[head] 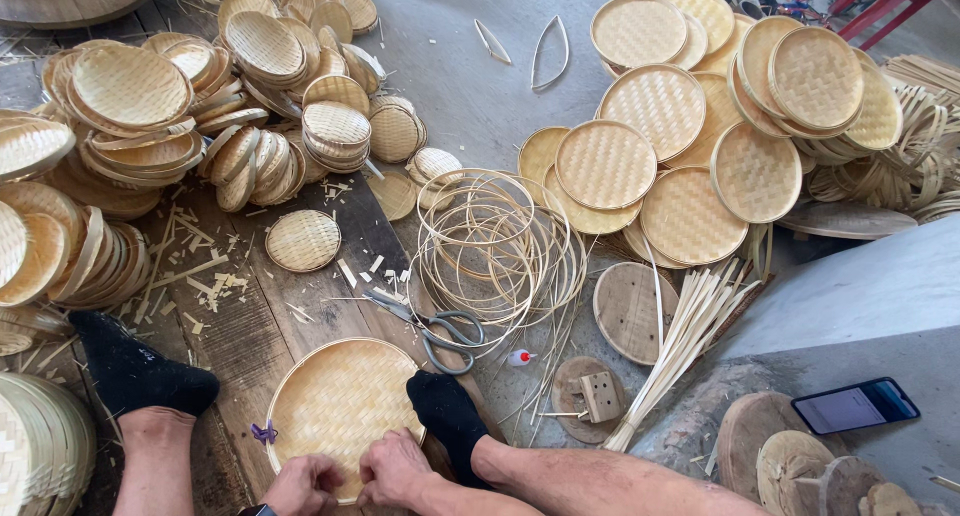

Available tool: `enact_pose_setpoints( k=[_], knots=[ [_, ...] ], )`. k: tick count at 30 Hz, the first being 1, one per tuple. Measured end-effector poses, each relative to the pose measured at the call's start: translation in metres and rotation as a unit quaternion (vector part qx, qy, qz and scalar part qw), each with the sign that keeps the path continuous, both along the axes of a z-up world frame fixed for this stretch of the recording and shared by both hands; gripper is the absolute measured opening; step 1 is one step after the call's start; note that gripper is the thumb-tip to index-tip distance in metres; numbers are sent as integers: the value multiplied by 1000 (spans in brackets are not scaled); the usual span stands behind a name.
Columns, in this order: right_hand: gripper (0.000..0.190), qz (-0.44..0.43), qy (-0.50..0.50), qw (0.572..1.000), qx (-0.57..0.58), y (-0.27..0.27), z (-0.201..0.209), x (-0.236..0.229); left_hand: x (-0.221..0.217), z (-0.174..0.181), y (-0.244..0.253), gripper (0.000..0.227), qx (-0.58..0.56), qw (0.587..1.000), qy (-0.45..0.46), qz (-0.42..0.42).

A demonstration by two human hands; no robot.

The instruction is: The person assembles bamboo steamers by hand and using scissors, fitting woven bamboo circles into wooden frames and securing them.

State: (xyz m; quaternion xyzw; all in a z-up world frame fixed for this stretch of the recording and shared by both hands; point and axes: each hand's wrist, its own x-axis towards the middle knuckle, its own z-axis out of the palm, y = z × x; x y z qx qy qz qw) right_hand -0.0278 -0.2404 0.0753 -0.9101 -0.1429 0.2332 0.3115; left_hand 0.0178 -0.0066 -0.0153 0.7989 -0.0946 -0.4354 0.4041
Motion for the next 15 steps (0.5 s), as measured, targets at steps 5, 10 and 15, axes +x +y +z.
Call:
enact_pose_setpoints(
  k=[5, 10, 15],
  knots=[
    [34, -1, -2, 1000, -24, -1, 6, 11, -14, 29, -3, 29, -97, 980, -168, 52],
    [36, -52, 71, 995, -55, 21, 21, 4, -57, 73, 5, 37, 184, 891, -348, 224],
    [46, -151, 50, 984, -77, 42, 28, -1, -46, 67, 7, 36, 56, 893, 23, 446]
  ],
)
